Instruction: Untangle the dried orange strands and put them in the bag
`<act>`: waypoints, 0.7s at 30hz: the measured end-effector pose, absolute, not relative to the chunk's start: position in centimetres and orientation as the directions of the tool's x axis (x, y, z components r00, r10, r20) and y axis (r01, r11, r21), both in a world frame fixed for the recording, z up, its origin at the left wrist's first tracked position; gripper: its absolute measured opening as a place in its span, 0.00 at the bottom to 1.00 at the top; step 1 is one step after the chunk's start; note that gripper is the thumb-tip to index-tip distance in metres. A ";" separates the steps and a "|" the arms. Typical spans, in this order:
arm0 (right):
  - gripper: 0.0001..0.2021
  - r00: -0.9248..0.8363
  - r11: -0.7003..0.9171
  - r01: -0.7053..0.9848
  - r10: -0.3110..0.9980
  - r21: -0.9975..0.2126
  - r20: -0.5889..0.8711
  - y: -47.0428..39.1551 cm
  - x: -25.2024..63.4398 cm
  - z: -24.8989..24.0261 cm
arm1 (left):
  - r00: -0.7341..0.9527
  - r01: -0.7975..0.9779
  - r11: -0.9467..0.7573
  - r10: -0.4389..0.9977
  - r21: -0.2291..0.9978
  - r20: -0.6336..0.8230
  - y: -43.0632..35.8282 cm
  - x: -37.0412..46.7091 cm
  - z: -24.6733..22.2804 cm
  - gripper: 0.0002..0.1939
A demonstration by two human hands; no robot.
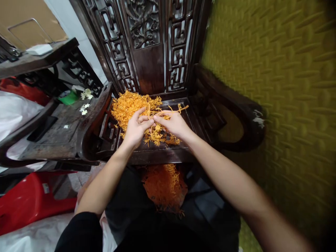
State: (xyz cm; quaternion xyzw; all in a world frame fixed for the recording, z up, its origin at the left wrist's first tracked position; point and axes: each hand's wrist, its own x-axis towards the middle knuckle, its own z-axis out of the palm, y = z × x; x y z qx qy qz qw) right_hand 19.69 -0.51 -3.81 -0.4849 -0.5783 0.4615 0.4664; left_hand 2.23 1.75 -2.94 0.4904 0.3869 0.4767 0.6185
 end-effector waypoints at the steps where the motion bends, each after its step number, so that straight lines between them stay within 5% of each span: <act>1: 0.20 -0.061 0.150 0.157 0.988 -0.976 0.142 -0.3 19.4 -3.8 | 0.257 -0.203 0.061 0.967 0.977 -0.007 1.7 2.3 -3.0 0.42; 6: 0.15 -0.061 0.221 0.374 0.975 -0.901 0.214 0.1 20.7 -3.9 | 0.302 -0.034 0.022 0.953 0.999 -0.010 1.7 1.5 -2.7 0.47; 10: 0.13 -0.097 0.199 0.534 0.980 -0.822 0.175 -0.2 22.5 -3.8 | 0.155 0.202 -0.206 0.972 0.958 0.177 2.0 0.4 -2.1 0.42; 16: 0.03 -0.186 0.265 0.907 0.950 -0.328 0.253 0.3 22.2 -3.5 | 0.106 0.452 -0.420 0.901 0.787 0.421 2.9 0.6 -2.2 0.38; 21: 0.09 -0.179 0.236 0.955 0.941 -0.180 0.286 1.0 21.5 -3.7 | 0.133 0.516 -0.434 0.892 0.738 0.432 4.0 1.0 -2.6 0.37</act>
